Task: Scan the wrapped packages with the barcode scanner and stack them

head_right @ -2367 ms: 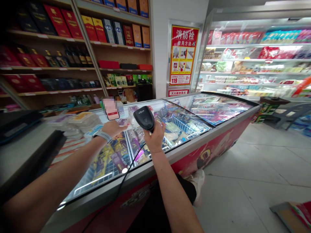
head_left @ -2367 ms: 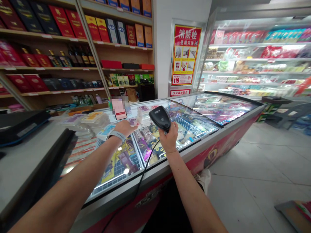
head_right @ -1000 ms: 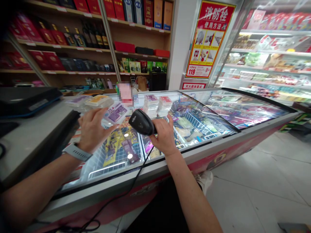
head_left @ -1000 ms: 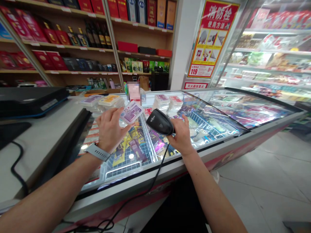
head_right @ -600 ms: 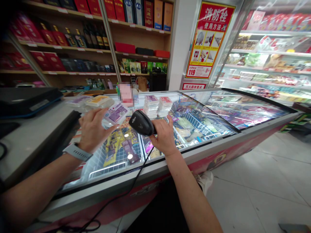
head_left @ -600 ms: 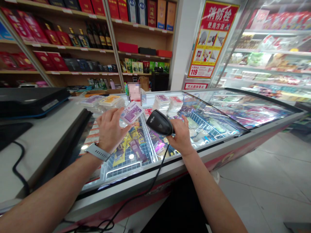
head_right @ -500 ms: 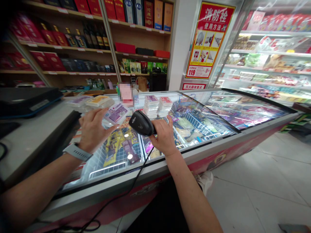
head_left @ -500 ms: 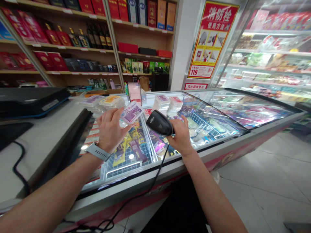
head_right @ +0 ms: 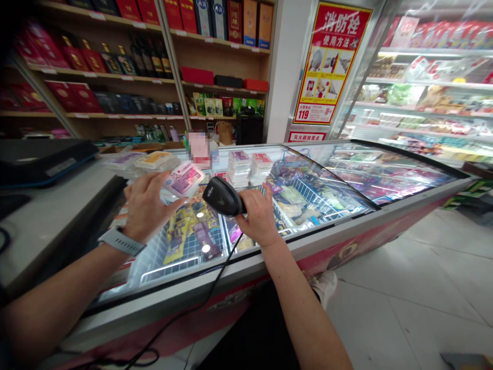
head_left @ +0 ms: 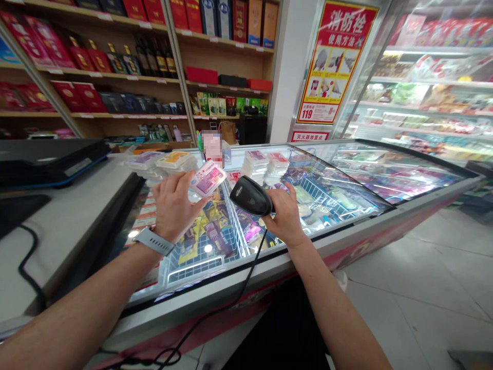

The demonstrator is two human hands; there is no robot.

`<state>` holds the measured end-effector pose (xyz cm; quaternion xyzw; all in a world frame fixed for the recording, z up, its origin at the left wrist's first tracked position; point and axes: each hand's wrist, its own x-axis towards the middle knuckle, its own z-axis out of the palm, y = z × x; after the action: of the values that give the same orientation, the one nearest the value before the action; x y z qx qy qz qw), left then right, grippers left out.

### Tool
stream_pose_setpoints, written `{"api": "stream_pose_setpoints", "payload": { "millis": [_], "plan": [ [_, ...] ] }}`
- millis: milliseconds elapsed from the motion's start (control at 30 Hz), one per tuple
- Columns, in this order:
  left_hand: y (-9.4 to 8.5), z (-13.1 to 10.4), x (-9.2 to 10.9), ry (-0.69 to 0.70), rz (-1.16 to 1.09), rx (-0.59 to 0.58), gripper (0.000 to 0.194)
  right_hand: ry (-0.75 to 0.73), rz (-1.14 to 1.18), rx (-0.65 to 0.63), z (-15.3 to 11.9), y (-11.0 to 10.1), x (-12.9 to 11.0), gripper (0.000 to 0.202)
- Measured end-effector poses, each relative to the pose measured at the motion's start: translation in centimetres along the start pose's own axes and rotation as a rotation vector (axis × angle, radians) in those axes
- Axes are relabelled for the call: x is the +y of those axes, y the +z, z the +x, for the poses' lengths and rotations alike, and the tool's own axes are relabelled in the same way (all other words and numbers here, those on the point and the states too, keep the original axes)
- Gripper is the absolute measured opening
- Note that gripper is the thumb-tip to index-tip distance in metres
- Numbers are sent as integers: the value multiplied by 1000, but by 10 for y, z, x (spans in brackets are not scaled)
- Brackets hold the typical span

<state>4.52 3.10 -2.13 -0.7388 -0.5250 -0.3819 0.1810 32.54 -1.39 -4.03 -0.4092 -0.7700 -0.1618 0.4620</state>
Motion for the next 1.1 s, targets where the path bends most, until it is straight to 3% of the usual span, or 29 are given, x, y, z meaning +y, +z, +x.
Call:
{"api": "stream_pose_setpoints", "payload": {
  "millis": [233,433,700,833,967,1100],
  "plan": [
    [-3,0,2,-18,24,-12,64,4,-6,4,0,0,0,25],
    [-3,5,-7,-182,10,-29,63,3,-22,49,-1,1,2,25],
    [1,15,-29,-324,25,-283,59,-6,-21,97,-1,2,6,26],
    [6,13,-35,-380,-19,-276,75,7,-19,92,-2,3,7,28],
    [7,9,-34,-311,-59,-266,102,20,-15,131,-3,3,9,25],
    [9,7,-35,-240,-69,-316,95,65,-21,193,-2,1,10,23]
  ]
}}
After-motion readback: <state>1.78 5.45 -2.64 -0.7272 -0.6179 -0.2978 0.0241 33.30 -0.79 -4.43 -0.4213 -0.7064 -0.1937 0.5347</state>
